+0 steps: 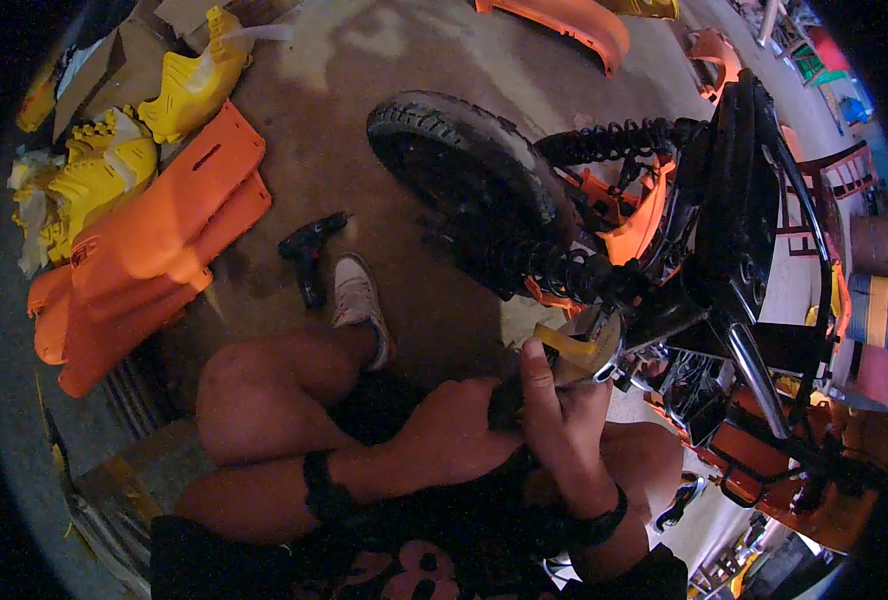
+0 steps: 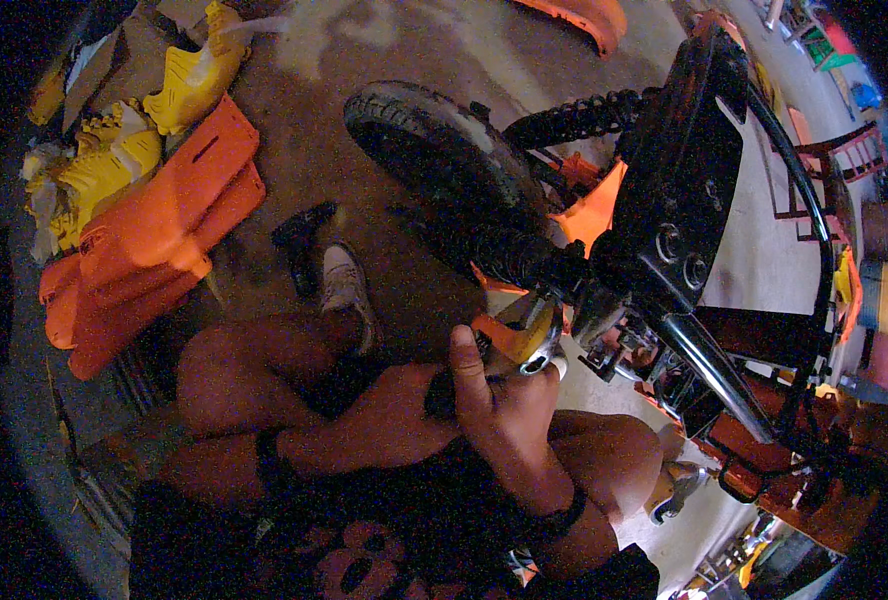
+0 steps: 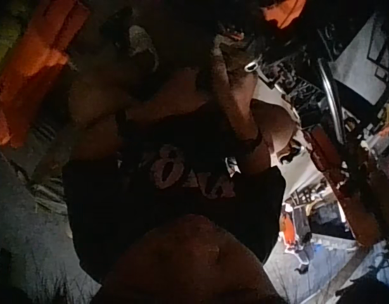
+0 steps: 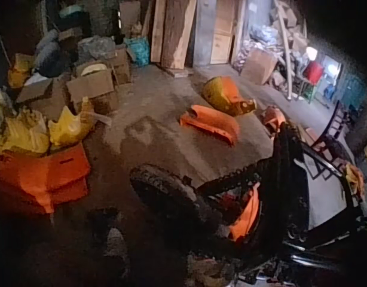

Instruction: Tighten and adjust components on a motorcycle frame using wrenches.

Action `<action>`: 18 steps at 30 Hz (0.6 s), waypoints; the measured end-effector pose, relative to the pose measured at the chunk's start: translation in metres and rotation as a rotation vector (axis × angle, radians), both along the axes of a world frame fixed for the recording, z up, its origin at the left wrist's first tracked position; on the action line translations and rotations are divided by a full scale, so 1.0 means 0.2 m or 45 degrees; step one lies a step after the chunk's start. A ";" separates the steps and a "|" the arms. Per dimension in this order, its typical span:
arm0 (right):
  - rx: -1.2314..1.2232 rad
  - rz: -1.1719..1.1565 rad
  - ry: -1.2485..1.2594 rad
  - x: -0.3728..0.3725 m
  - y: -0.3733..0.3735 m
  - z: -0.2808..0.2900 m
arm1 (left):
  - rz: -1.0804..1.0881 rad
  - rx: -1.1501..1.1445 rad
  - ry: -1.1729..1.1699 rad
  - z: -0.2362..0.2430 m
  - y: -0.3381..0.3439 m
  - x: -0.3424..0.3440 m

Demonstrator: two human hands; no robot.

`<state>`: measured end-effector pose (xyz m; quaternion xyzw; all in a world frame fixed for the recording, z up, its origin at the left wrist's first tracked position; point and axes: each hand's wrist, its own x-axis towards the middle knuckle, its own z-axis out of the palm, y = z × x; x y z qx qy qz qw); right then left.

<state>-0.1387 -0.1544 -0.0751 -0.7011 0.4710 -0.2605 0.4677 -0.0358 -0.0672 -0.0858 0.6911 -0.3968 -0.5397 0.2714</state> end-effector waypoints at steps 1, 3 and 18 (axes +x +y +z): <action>-0.012 0.004 -0.006 0.00 0.00 0.00 | -0.007 0.009 0.001 0.00 0.00 0.00; 0.021 -0.003 0.001 0.00 0.00 0.00 | 0.021 -0.048 -0.009 0.00 0.00 0.00; 0.033 0.002 -0.002 -0.01 0.00 0.00 | 0.010 0.007 0.004 0.11 -0.04 0.03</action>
